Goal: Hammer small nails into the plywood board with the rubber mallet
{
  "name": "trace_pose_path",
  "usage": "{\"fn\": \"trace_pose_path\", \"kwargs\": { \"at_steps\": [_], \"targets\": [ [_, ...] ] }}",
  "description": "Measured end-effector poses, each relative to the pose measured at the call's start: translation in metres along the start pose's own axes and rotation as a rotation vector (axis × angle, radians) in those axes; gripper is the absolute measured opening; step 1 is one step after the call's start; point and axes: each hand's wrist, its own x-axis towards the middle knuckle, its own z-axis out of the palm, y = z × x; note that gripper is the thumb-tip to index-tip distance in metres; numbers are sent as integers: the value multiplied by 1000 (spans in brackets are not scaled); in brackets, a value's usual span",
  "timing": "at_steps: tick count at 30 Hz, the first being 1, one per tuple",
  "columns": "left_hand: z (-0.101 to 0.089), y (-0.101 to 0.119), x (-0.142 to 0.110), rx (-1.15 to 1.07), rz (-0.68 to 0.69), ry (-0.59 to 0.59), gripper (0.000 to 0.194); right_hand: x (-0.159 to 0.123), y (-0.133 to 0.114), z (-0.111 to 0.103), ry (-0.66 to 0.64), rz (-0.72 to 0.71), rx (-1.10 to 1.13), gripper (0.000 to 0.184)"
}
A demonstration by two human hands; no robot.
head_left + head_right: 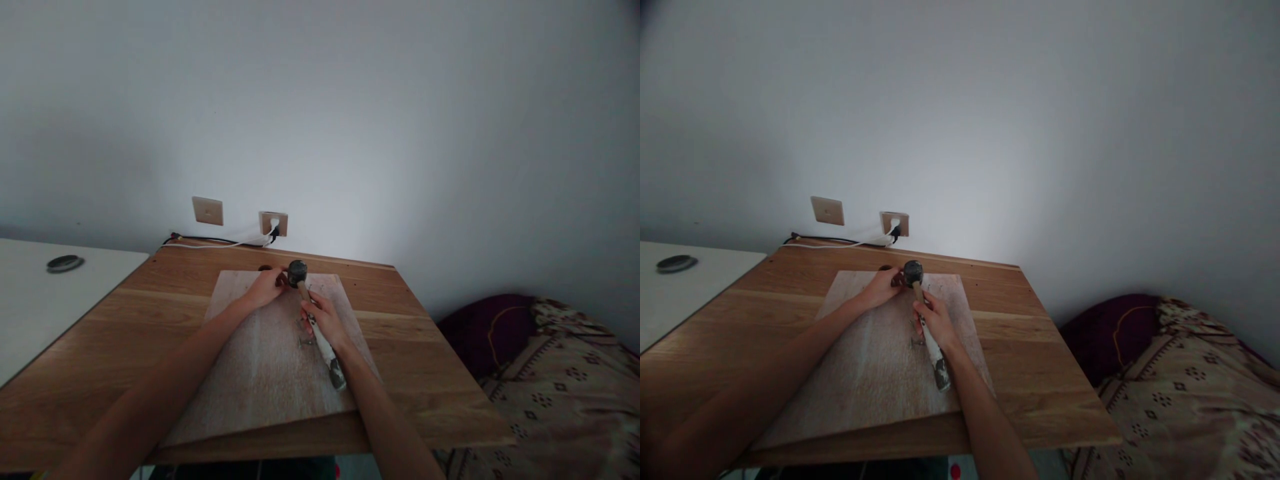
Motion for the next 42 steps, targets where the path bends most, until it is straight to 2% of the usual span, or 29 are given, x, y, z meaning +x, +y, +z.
{"fn": "trace_pose_path", "kwargs": {
  "at_steps": [11, 17, 29, 34, 39, 42],
  "targets": [
    [-1, -2, -2, -39, -2, 2, 40, 0, 1, 1, -16, -12, 5, 35],
    [-1, -3, 0, -16, -14, -3, 33, -1, 0, 1, -18, -28, -8, 33],
    [-1, -3, -1, -27, -1, 2, 36, -1, 1, 1, -3, 6, 9, 34],
    [-1, -1, -2, -40, 2, -12, 44, -1, -1, 0, 10, 24, -2, 35],
    [-5, 10, -1, -11, 10, -31, 47, -1, -1, -3, 88, -12, -11, 35],
    [-11, 29, 0, 109, 62, 46, 29, 1, 0, -8, 176, -23, 9, 34]
  ]
}}
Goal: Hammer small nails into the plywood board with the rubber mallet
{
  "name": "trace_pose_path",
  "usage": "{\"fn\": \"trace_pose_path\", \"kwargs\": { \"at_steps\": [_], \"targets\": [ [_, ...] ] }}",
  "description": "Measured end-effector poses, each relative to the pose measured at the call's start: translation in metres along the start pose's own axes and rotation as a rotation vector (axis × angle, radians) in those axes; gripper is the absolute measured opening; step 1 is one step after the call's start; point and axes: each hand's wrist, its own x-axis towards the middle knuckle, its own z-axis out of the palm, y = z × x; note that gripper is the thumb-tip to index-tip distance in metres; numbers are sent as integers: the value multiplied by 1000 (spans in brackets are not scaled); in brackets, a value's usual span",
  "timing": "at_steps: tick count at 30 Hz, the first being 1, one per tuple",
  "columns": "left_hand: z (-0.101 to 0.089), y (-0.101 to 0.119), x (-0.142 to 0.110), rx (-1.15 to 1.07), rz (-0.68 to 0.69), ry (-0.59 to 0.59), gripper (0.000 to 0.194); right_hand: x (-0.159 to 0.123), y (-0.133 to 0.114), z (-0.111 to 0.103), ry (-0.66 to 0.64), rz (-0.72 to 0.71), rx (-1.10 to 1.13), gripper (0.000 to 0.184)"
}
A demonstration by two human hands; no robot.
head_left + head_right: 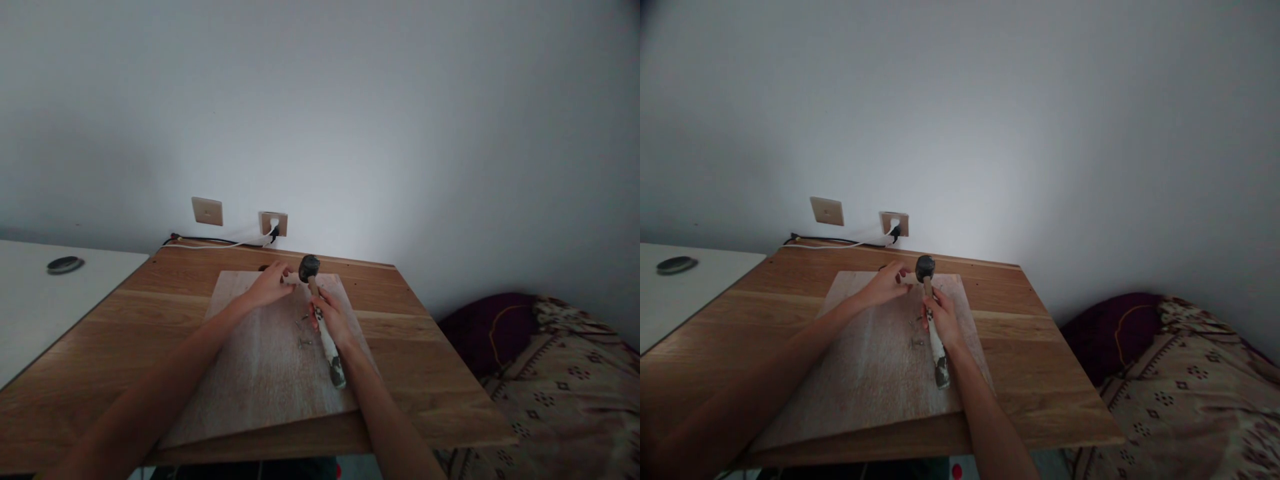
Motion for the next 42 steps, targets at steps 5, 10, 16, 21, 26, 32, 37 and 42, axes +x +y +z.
{"fn": "trace_pose_path", "kwargs": {
  "at_steps": [5, 10, 16, 21, 26, 32, 37, 42],
  "targets": [
    [-3, 39, -7, 80, 183, -261, 10, 6, 3, -9, 56, -23, 5, 35],
    [18, 50, -24, 164, 290, -348, 16, 7, 3, -11, 67, -45, -3, 36],
    [20, 41, -23, 103, 317, -349, 21, 5, 3, -10, 61, -39, 2, 35],
    [-12, 31, -6, 45, 258, -350, 16, 6, 4, -9, 66, -20, 14, 32],
    [-29, -10, 1, -70, 74, -253, 12, 5, 3, -8, 67, -23, 20, 29],
    [-14, -47, -4, -225, -28, -111, 22, 4, 1, -6, 71, -25, 26, 30],
    [-19, -49, -5, -218, -19, -106, 18, 3, 2, -6, 80, -27, 43, 29],
    [-24, -45, -5, -196, -25, -181, 14, 3, 1, -5, 78, -30, 53, 27]
  ]
}}
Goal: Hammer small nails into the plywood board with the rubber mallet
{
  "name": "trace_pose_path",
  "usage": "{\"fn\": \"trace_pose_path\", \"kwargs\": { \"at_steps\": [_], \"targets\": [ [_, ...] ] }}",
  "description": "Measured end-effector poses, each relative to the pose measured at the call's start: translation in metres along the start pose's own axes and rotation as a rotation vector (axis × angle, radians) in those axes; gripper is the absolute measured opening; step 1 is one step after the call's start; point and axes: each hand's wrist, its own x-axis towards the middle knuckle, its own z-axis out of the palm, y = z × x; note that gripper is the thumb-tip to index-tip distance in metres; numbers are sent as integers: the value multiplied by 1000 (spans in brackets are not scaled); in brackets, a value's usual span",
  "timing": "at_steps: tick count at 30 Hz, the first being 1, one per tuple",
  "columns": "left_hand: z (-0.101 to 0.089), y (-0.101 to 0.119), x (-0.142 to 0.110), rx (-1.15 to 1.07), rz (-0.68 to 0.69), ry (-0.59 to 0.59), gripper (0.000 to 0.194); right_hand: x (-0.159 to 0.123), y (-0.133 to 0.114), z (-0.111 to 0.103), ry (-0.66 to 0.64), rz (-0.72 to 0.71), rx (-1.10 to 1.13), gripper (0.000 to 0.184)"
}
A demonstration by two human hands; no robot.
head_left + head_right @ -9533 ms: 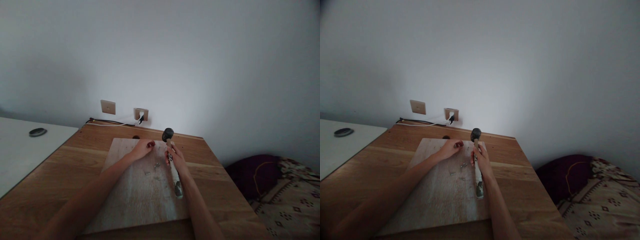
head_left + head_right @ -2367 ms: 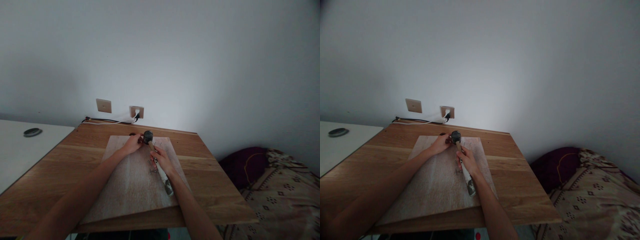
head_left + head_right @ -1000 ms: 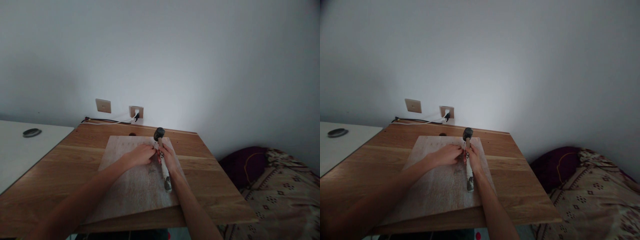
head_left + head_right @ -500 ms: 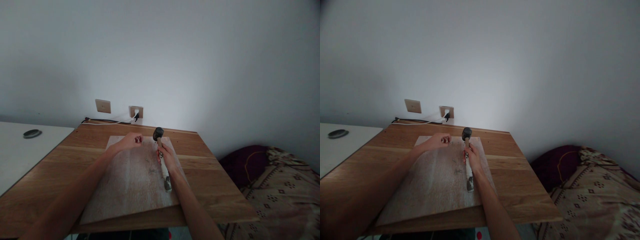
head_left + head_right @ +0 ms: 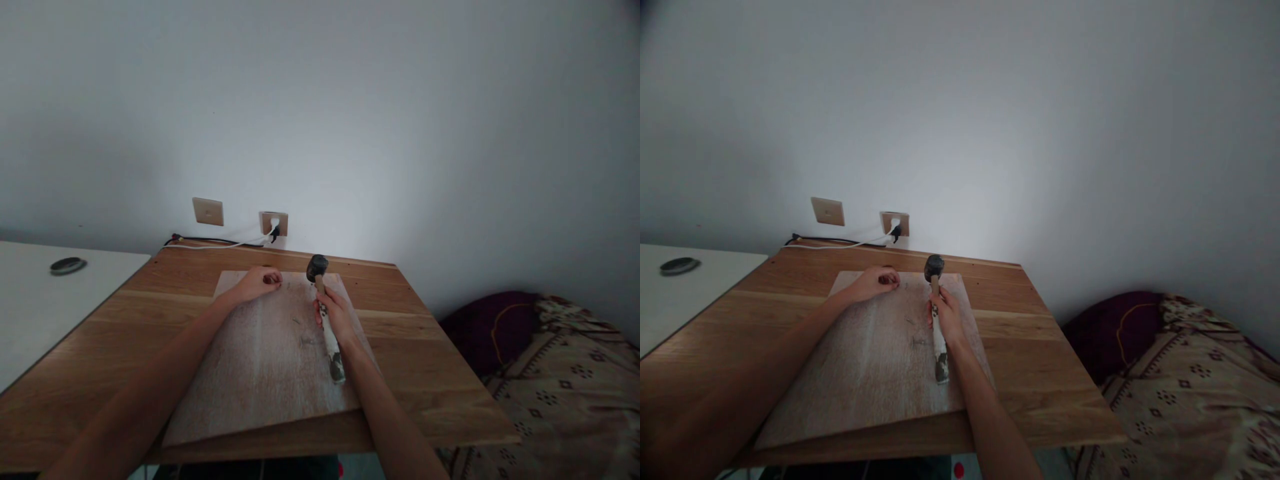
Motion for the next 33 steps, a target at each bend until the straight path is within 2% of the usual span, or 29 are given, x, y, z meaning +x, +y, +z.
{"fn": "trace_pose_path", "kwargs": {
  "at_steps": [10, 17, 22, 26, 33],
  "targets": [
    [1, -4, -2, -26, -5, -15, 17, -3, -5, 4, -45, 29, 13, 30],
    [5, -14, -1, -63, -15, 20, 40, 4, -21, 35, -146, 69, 51, 32],
    [6, -15, 0, -48, -31, 45, 42, -2, -7, 54, -178, 71, 54, 33],
    [7, -15, 0, -104, -17, 58, 41, -7, 1, 56, -192, 65, 33, 31],
    [8, -20, 1, -156, 8, 48, 45, -8, 0, 57, -182, 83, -1, 31]
  ]
}}
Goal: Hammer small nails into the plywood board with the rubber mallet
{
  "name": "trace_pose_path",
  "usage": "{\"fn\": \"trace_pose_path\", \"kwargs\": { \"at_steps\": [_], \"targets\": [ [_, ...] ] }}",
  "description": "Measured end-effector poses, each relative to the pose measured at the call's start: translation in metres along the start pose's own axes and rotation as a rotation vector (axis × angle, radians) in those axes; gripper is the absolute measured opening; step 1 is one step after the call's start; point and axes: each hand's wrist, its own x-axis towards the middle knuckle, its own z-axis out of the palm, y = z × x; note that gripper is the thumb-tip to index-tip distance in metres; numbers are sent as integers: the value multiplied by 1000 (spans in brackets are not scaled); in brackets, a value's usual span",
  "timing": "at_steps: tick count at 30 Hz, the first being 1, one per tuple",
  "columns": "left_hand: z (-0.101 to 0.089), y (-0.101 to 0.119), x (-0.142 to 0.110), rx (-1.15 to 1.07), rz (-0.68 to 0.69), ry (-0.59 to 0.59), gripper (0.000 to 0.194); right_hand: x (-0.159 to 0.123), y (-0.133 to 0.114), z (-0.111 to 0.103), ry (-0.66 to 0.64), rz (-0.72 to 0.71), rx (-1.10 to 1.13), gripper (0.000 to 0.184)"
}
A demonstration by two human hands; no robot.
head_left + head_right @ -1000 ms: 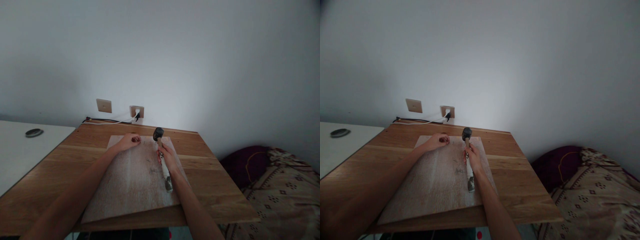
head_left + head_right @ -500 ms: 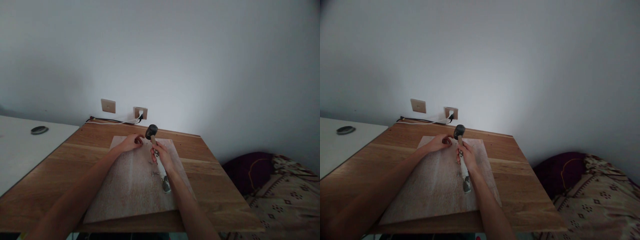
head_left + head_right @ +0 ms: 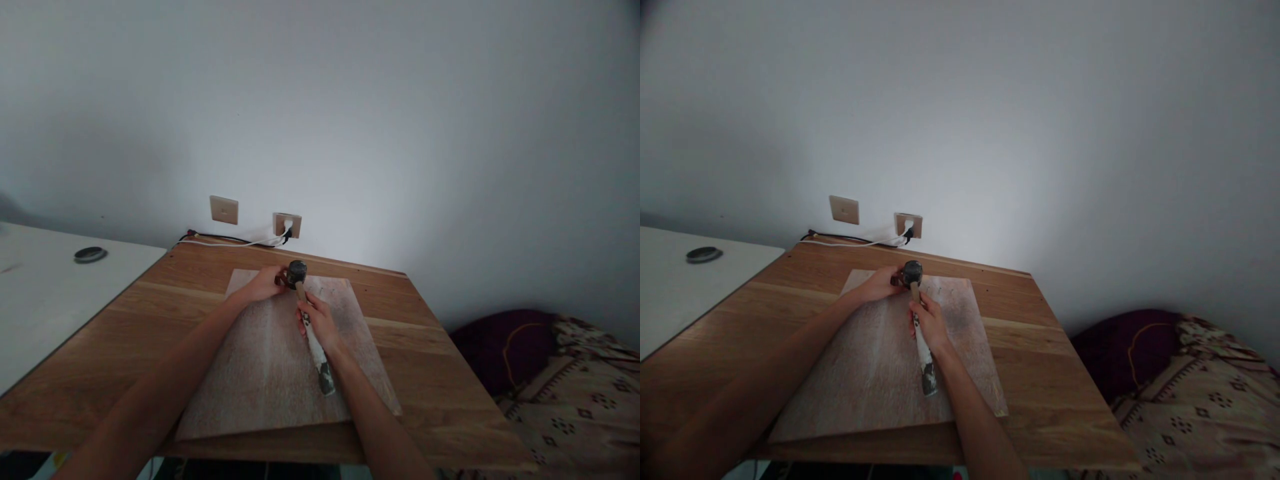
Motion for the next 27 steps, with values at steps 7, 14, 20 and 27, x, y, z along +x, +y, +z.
{"fn": "trace_pose_path", "kwargs": {
  "at_steps": [7, 14, 20, 27],
  "targets": [
    [-2, 6, -2, 57, -35, -16, 47, -1, 1, -3, 10, -16, 19, 29],
    [-3, 11, -2, 54, -33, -21, 40, 1, 1, -4, 3, -8, 22, 27],
    [-2, 21, 0, 195, -75, -58, 40, 0, -6, -12, 71, 0, 40, 28],
    [7, 62, -4, 371, 107, -254, 17, 4, -11, -28, 264, -76, 153, 31]
  ]
}}
